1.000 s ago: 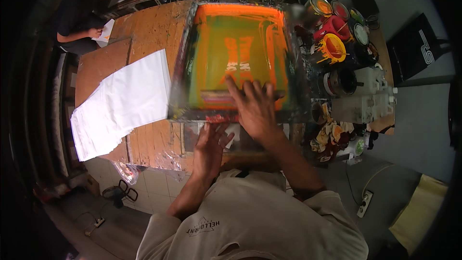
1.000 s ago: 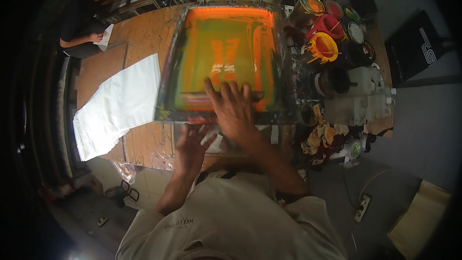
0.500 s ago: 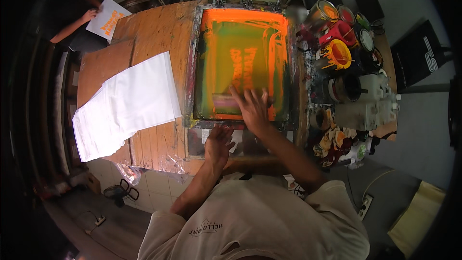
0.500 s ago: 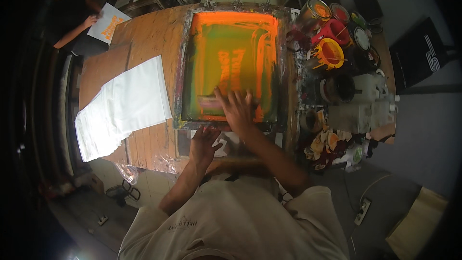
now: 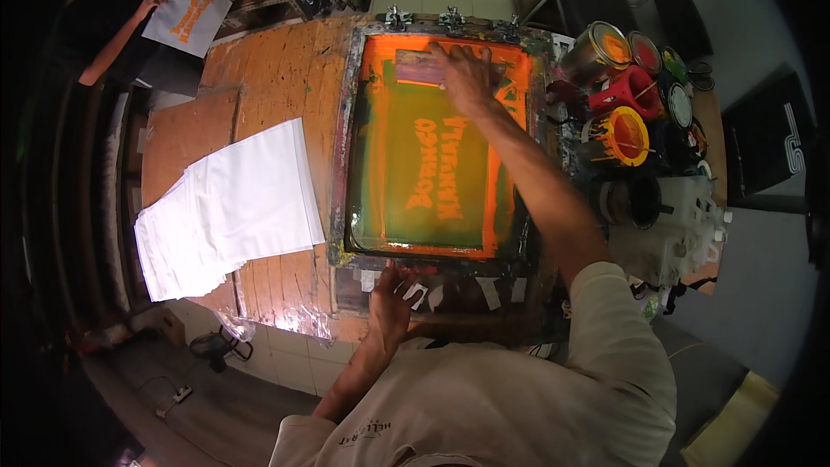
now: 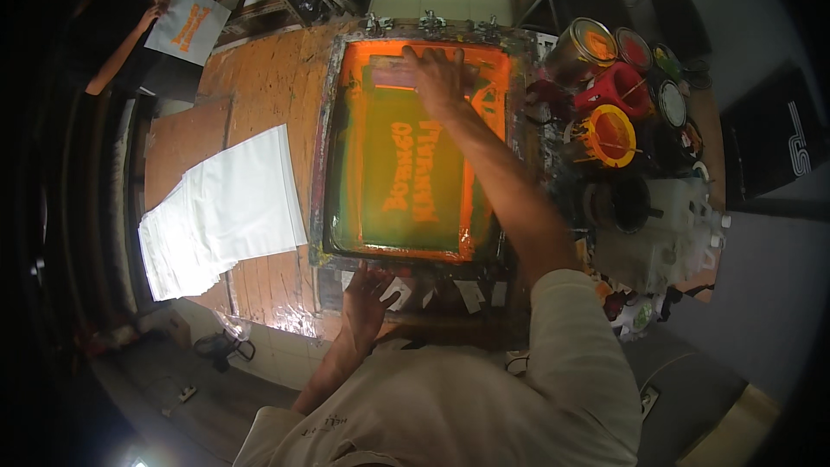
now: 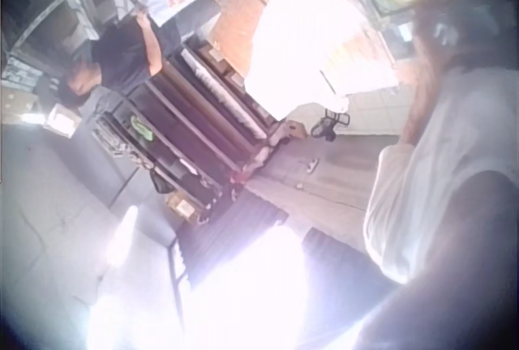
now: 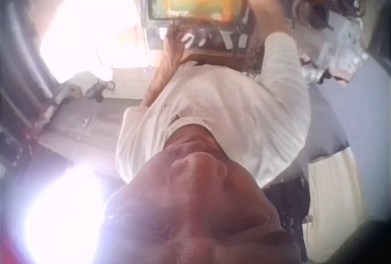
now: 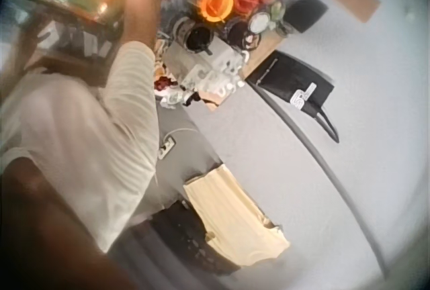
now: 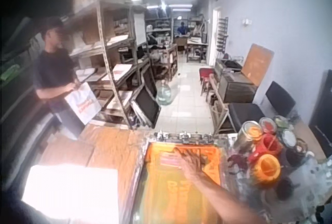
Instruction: The person performs silk-screen printing by placing sheets of paper on a base, lowering a printing frame, and spreading orange ink across the screen with a squeegee.
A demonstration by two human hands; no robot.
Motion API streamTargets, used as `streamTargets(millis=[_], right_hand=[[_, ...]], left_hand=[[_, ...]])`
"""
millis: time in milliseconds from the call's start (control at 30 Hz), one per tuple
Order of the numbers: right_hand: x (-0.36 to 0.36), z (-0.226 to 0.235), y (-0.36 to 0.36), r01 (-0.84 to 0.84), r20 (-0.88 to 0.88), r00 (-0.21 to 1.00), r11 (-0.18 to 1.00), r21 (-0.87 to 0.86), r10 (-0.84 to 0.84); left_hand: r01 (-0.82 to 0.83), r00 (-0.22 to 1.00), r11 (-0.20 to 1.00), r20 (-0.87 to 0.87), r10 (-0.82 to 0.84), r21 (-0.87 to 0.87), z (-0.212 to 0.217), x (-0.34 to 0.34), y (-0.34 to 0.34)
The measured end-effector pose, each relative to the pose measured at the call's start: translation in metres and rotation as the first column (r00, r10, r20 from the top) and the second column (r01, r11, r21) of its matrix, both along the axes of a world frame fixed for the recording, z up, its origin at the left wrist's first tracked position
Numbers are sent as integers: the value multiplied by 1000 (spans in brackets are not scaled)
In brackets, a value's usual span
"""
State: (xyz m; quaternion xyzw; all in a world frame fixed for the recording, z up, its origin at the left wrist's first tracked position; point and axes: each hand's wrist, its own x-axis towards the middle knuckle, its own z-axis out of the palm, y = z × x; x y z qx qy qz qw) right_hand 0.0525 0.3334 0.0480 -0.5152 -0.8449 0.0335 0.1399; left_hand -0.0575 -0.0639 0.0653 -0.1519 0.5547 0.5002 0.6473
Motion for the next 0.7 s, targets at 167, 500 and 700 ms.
streamTargets(millis=[167, 500, 700], right_hand=[[42, -6, 31, 104, 97, 989, 990, 93, -113], [17, 25, -146, -137, 33, 990, 981, 140, 134], [34, 103, -302, -126, -42, 990, 981, 150, 134]], left_hand=[[-1, 1000, 1000, 25, 1, 20, 2, -2, -3], [21, 999, 969, -43, -11, 245, 7, -8, -6], [74, 997, 930, -59, -57, 360, 25, -16, 0]])
